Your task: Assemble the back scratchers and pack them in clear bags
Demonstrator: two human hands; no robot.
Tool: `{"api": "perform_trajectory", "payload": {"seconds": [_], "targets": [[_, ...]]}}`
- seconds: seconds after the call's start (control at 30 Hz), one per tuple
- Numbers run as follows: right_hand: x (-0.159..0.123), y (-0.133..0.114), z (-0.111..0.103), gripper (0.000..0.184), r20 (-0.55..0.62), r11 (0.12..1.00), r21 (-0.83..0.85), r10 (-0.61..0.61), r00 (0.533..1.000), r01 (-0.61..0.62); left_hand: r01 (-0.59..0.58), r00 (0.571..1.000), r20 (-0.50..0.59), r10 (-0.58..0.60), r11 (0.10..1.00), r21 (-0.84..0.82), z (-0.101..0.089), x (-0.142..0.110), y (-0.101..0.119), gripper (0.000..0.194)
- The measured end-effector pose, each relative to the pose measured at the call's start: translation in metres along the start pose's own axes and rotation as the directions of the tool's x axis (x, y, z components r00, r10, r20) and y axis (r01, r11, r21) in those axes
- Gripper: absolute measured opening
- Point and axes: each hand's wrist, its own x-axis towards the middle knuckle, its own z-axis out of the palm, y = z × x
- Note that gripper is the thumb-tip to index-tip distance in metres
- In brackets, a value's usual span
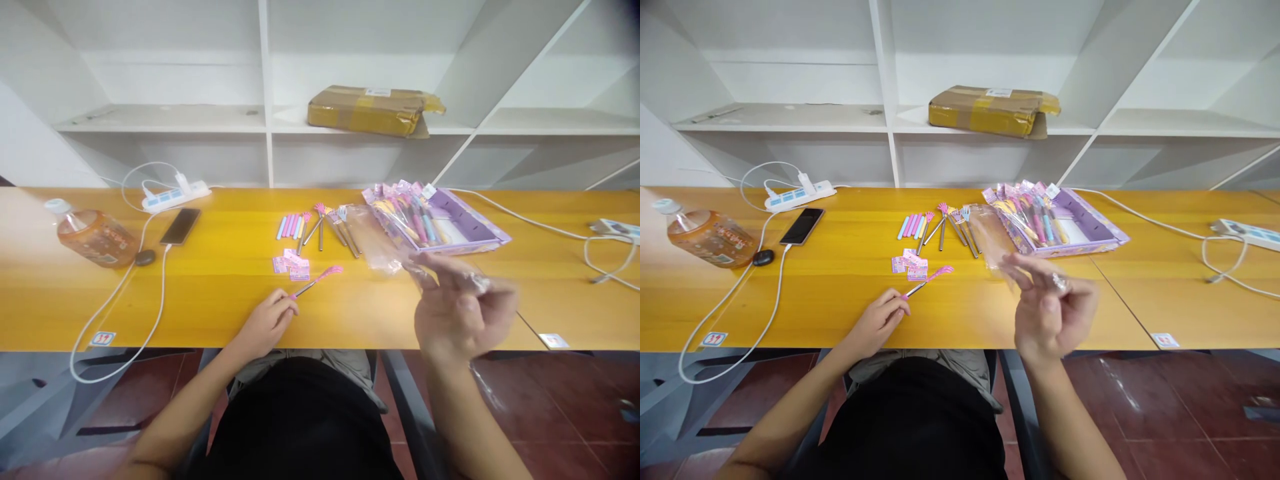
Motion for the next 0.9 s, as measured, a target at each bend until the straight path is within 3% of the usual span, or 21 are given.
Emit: {"api": "perform_trajectory", "payload": {"seconds": [0.07,0.1,0.17,0.23,0.3,0.33,0.4,0.47,0.5,0.6,0.63,0.67,0.73,0.8,0.9], "targets": [[-0.02,-0.017,0.0,0.019,0.177,0.991,-0.021,-0.128,0.976,0.134,0.01,1.0,0.015,-0.009,0.997,-0.076,-0.002,-0.001,0.001,0.034],[-0.03,-0.021,0.002,0.018,0.321,0.984,0.0,-0.171,0.932,0.18,0.01,1.0,0.031,-0.007,0.993,-0.121,-0.003,-0.001,0.001,0.038],[-0.046,-0.024,0.011,0.012,0.603,0.973,0.081,-0.221,0.766,0.217,-0.003,0.997,0.07,0.019,0.976,-0.218,-0.005,-0.002,0.002,0.049],[-0.056,-0.02,0.025,0.016,0.775,0.973,0.124,-0.216,0.593,0.192,-0.025,0.992,0.111,0.062,0.951,-0.309,-0.006,-0.003,0.001,0.066],[-0.061,-0.014,0.04,0.025,0.844,0.979,0.118,-0.186,0.504,0.164,-0.035,0.985,0.143,0.094,0.927,-0.373,-0.005,-0.005,-0.001,0.084],[-0.062,-0.01,0.046,0.027,0.859,0.983,0.11,-0.167,0.484,0.144,-0.029,0.986,0.141,0.09,0.92,-0.391,-0.004,-0.005,-0.002,0.088],[-0.064,-0.003,0.052,0.027,0.875,0.99,0.119,-0.144,0.462,0.082,0.025,0.995,0.102,0.018,0.913,-0.407,0.0,-0.005,-0.005,0.081],[-0.066,0.004,0.051,0.018,0.873,0.989,0.143,-0.113,0.474,-0.027,0.111,0.994,0.043,-0.103,0.896,-0.43,0.004,-0.005,-0.007,0.066],[-0.068,0.008,0.049,0.012,0.853,0.986,0.138,-0.071,0.517,-0.092,0.146,0.988,0.019,-0.153,0.886,-0.441,0.005,-0.004,-0.008,0.061],[-0.076,0.024,0.047,0.015,0.647,0.947,0.056,0.207,0.734,-0.317,0.164,0.98,-0.035,-0.194,0.9,-0.403,0.008,-0.004,-0.009,0.052],[-0.078,0.029,0.049,0.015,0.562,0.915,0.027,0.319,0.763,-0.402,0.154,0.982,-0.046,-0.183,0.919,-0.362,0.008,-0.004,-0.008,0.048],[-0.08,0.034,0.051,0.016,0.507,0.876,0.001,0.415,0.755,-0.482,0.141,0.986,-0.045,-0.163,0.939,-0.314,0.008,-0.004,-0.007,0.044],[-0.083,0.041,0.057,0.03,0.522,0.808,-0.05,0.522,0.675,-0.586,0.104,0.994,-0.008,-0.109,0.966,-0.235,0.008,-0.005,-0.003,0.036],[-0.084,0.043,0.064,0.035,0.615,0.787,-0.098,0.529,0.584,-0.61,0.062,0.997,0.051,-0.053,0.98,-0.189,0.009,-0.006,0.001,0.029],[-0.088,0.04,0.07,0.038,0.69,0.774,-0.111,0.511,0.512,-0.624,0.031,0.994,0.105,-0.014,0.987,-0.155,0.009,-0.006,0.006,0.025]]}}
